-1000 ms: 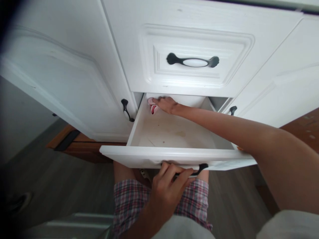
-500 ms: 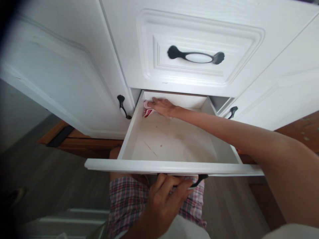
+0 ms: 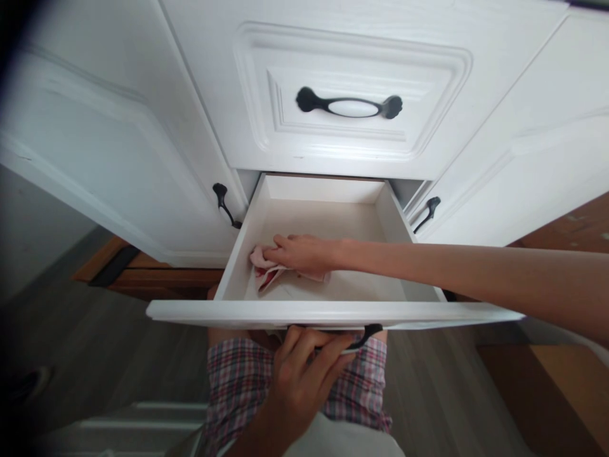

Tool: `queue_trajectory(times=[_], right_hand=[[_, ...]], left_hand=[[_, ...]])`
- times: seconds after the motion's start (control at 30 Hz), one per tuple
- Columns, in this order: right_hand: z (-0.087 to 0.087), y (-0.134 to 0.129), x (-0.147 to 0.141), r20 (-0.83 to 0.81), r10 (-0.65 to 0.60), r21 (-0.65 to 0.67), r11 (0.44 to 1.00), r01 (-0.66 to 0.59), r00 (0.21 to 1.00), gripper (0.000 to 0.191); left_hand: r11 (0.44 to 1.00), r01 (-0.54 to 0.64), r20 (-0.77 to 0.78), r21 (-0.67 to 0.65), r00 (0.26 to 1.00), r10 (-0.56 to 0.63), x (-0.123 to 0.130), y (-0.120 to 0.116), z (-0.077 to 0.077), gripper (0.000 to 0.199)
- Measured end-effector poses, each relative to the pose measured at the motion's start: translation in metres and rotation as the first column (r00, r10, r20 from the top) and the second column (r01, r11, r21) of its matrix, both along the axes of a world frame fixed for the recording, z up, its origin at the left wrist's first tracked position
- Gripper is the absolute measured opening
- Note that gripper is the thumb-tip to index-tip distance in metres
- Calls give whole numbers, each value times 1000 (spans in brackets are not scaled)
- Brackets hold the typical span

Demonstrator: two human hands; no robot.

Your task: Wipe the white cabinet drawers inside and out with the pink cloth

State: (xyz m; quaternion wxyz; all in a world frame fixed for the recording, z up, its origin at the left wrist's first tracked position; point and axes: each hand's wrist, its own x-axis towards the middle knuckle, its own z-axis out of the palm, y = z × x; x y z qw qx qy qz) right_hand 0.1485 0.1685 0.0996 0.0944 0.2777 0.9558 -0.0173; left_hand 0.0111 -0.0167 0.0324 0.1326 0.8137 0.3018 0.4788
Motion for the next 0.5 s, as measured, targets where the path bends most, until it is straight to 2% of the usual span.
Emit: queue_trajectory(times=[0.13, 0.23, 0.3, 0.43, 0.47, 0.5], right_hand=[[3, -19, -2, -98, 105, -141, 983, -119, 990, 51], [2, -29, -3, -171, 67, -317, 941, -119, 983, 51], [0, -31, -1, -209, -9, -451, 888, -88, 978, 43], [6, -16, 15, -282, -151, -677, 731, -85, 947, 39], [11, -8, 23, -293, -165, -701, 707, -93, 942, 40], [18, 2, 32, -301, -174, -699, 709, -92, 938, 41]], left_hand=[[1000, -4, 9, -4, 1000, 4, 0, 0, 1, 20], [1000, -17, 13, -15, 1000, 17, 0, 0, 4, 20], [1000, -11, 3, -19, 1000, 11, -1, -1, 6, 20], [999, 0, -18, -34, 1000, -1, -3, -1, 9, 22], [999, 2, -20, -39, 1000, -2, -3, -1, 9, 22], [999, 2, -21, -42, 1000, -3, -4, -1, 9, 21]])
